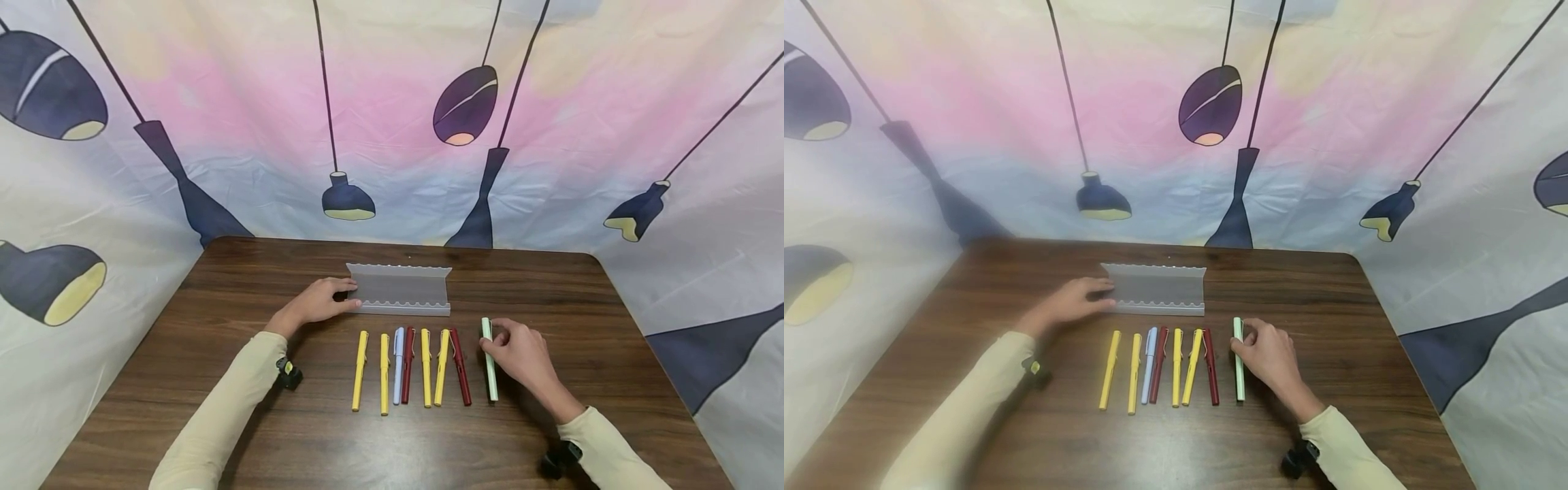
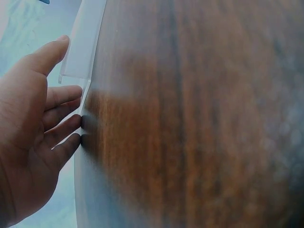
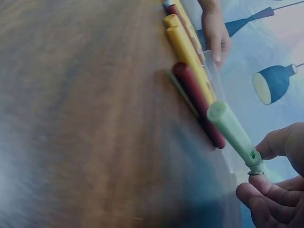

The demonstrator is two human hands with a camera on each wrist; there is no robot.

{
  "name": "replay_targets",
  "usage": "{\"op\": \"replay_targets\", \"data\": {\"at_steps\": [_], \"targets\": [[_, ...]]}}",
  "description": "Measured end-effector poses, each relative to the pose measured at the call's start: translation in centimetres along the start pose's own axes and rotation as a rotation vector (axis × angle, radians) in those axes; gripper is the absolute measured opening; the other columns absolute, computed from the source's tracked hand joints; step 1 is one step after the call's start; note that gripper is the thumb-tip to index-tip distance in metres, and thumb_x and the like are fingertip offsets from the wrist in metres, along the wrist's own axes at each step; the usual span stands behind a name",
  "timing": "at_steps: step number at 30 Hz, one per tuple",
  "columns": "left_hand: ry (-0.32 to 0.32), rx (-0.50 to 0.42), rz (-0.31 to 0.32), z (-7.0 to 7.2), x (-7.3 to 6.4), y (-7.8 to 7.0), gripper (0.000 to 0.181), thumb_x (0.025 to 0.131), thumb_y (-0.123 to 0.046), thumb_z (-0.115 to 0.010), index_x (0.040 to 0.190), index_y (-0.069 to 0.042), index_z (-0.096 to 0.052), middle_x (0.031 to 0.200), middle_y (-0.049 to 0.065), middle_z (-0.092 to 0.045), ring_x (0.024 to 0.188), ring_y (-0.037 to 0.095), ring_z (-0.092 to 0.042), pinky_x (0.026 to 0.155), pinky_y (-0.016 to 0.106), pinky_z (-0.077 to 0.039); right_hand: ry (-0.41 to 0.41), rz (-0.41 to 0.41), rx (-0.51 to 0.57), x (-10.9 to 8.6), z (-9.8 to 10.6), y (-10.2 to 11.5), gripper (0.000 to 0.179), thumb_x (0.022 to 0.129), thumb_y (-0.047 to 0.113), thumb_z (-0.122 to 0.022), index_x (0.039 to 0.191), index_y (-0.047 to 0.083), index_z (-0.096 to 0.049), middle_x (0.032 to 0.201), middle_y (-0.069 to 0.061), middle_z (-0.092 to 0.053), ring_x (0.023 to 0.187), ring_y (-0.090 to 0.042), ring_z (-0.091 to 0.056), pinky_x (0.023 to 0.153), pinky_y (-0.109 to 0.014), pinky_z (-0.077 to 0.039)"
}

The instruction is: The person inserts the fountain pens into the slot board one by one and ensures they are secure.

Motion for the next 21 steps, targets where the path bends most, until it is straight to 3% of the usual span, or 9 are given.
{"op": "replay_targets", "data": {"at_steps": [11, 21], "targets": [[-0.005, 0.002, -0.005, 0.1, -0.1, -0.4, 0.064, 0.101, -0.047, -0.062, 0.143, 0.0, -0.057, 0.152, 0.02, -0.05, 0.143, 0.037, -0.045, 0.114, 0.056, -0.039, -0.081, 0.066, 0.047, 1.2, 1.9, 1.3, 0.036, 0.087, 0.016, -0.078, 0.119, 0.001, -0.072, 0.075, 0.001, -0.065, 0.065, -0.011, -0.06, 0.059, -0.031, -0.047], [-0.007, 0.009, -0.003, 0.2, -0.2, -0.4, 0.064, 0.1, -0.048, -0.064, 0.142, 0.0, -0.059, 0.151, 0.02, -0.052, 0.14, 0.037, -0.048, 0.112, 0.055, -0.041, -0.088, 0.078, 0.079, 2.5, 2.3, 2.0, 0.036, 0.09, 0.02, -0.077, 0.121, 0.003, -0.071, 0.08, -0.001, -0.066, 0.071, -0.015, -0.062, 0.062, -0.032, -0.049]]}}
Point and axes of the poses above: each hand's wrist, its own x-axis towards the middle knuckle, its own z-axis out of the back of the hand, y = z × x, the point moved 4 cm from there along x, towards the middle knuckle
